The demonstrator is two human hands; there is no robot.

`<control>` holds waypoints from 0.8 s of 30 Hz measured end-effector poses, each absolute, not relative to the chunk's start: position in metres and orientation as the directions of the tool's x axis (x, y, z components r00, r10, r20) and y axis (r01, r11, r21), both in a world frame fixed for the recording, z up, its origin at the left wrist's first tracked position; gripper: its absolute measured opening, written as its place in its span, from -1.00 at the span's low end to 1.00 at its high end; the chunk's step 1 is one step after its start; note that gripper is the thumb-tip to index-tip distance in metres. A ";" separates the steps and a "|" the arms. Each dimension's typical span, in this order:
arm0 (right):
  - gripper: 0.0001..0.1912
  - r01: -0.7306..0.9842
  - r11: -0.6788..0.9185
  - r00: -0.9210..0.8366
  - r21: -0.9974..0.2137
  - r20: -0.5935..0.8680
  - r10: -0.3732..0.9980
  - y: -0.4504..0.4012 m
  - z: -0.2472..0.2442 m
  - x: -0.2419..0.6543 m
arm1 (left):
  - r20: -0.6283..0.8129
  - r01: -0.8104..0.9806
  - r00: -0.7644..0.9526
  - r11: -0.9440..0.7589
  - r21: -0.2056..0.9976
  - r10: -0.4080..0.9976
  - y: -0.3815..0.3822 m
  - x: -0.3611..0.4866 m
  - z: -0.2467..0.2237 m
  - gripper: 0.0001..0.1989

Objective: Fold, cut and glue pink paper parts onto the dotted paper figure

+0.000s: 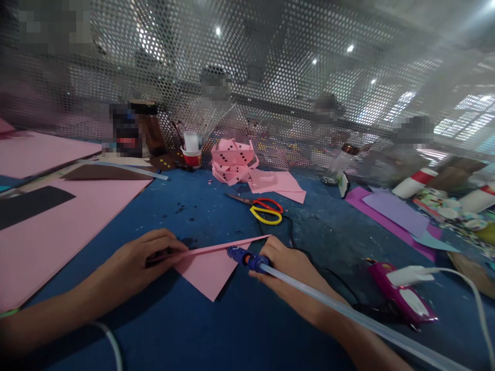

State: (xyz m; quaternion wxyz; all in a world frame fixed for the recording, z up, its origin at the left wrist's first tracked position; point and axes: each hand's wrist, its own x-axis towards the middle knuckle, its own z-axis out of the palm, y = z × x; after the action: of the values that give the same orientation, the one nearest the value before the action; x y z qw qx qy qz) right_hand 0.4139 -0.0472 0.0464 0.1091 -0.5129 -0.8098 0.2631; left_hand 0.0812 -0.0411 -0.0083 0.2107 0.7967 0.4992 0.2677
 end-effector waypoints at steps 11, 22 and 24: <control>-0.69 0.567 0.087 -0.400 -0.819 -0.181 0.898 -0.042 0.045 0.419 | 0.167 0.686 0.363 -0.385 0.618 0.917 -0.040 0.080 -0.009 -0.79; -0.51 0.897 0.065 0.051 -0.436 0.249 0.967 0.001 0.043 0.462 | 0.174 0.706 0.317 -0.354 0.614 0.932 -0.037 0.081 -0.009 -0.70; -0.47 0.960 -0.057 0.129 -0.276 0.247 0.960 0.014 0.039 0.479 | 0.167 0.711 0.309 -0.344 0.613 0.936 -0.037 0.081 -0.008 -0.68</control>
State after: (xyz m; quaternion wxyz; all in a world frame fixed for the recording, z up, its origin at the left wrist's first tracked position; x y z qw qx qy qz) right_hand 0.4793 0.0138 0.0393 0.1885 -0.7271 -0.6601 0.0012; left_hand 0.0814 -0.0371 -0.0082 0.2197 0.7785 0.5290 0.2566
